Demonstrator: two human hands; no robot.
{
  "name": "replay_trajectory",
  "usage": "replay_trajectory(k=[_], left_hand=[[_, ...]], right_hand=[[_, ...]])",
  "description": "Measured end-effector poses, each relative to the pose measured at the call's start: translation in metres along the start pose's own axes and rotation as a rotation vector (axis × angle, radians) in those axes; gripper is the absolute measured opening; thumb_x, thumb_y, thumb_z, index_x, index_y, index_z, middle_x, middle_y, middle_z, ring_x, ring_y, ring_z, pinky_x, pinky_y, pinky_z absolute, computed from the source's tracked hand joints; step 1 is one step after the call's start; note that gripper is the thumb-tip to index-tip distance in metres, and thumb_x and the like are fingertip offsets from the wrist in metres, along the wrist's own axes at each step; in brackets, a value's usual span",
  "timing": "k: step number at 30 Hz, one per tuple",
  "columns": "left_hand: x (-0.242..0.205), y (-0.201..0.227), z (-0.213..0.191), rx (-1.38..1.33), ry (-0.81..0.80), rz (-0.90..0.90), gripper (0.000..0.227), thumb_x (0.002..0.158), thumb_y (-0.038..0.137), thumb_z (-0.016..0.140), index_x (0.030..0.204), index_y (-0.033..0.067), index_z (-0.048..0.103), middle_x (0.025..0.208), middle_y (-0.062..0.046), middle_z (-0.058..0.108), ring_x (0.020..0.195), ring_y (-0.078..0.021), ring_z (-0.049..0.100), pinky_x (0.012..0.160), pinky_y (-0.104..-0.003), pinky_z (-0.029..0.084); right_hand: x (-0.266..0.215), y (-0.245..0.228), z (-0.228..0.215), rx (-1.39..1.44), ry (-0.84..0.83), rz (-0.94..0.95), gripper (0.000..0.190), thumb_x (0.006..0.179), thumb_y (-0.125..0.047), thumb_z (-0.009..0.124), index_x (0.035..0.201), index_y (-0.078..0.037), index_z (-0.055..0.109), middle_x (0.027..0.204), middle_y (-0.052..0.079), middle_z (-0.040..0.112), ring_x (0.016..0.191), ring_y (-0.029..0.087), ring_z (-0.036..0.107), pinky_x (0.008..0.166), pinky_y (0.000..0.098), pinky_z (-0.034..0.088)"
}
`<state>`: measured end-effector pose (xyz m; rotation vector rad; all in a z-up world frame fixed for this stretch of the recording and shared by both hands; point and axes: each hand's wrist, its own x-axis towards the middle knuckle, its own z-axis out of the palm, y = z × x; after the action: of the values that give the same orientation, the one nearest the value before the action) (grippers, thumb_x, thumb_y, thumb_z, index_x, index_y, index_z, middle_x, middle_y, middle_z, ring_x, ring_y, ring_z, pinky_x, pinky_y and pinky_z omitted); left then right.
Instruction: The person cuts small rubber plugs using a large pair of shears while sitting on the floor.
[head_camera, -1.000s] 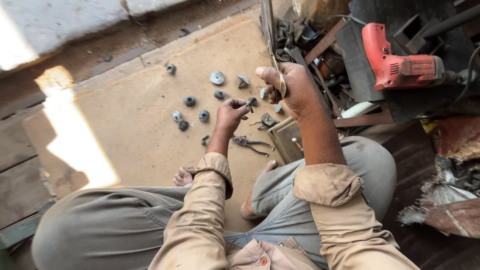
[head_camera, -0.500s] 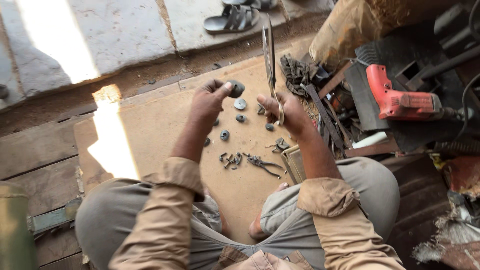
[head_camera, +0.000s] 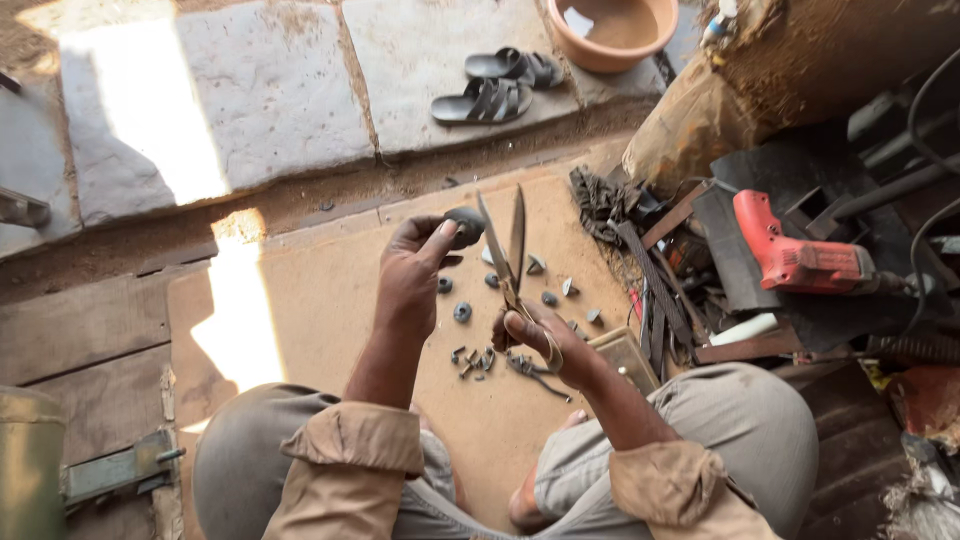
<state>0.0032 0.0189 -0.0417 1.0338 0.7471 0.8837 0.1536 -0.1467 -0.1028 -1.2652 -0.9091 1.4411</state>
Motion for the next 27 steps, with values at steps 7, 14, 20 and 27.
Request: replay_trajectory(k=[7, 14, 20, 27], left_hand=[[0.009, -0.019, 0.001, 0.004, -0.082, -0.037, 0.015, 0.101, 0.018, 0.065, 0.105, 0.0033, 0.066, 0.094, -0.008, 0.075, 0.082, -0.0133, 0.068, 0.073, -0.029, 0.055], [0.024, -0.022, 0.002, 0.058, -0.122, -0.087, 0.016, 0.101, 0.016, 0.064, 0.102, 0.0008, 0.067, 0.089, -0.008, 0.074, 0.076, -0.0118, 0.067, 0.068, -0.027, 0.055], [0.034, -0.023, -0.001, 0.011, -0.161, -0.112, 0.015, 0.1, 0.017, 0.063, 0.103, 0.0023, 0.065, 0.088, -0.007, 0.073, 0.076, -0.0125, 0.069, 0.068, -0.027, 0.057], [0.037, -0.022, -0.005, -0.059, -0.143, -0.098, 0.015, 0.099, 0.016, 0.066, 0.102, 0.0011, 0.067, 0.087, -0.008, 0.073, 0.072, -0.012, 0.066, 0.064, -0.027, 0.056]], right_hand=[[0.017, -0.006, 0.014, 0.003, -0.046, -0.042, 0.072, 0.09, -0.071, 0.062, 0.108, -0.001, 0.063, 0.098, 0.011, 0.066, 0.096, 0.021, 0.067, 0.089, 0.0374, 0.054], [0.029, -0.011, 0.007, -0.043, -0.044, -0.036, 0.071, 0.09, -0.071, 0.059, 0.107, -0.002, 0.064, 0.097, 0.011, 0.068, 0.095, 0.021, 0.068, 0.089, 0.0377, 0.055], [0.035, -0.009, 0.003, -0.016, -0.015, -0.058, 0.073, 0.089, -0.073, 0.06, 0.101, -0.001, 0.066, 0.092, 0.012, 0.068, 0.089, 0.023, 0.07, 0.084, 0.0381, 0.056], [0.043, -0.006, 0.002, -0.06, 0.011, -0.038, 0.075, 0.082, -0.076, 0.066, 0.097, -0.002, 0.063, 0.088, 0.011, 0.064, 0.084, 0.022, 0.068, 0.079, 0.0385, 0.058]])
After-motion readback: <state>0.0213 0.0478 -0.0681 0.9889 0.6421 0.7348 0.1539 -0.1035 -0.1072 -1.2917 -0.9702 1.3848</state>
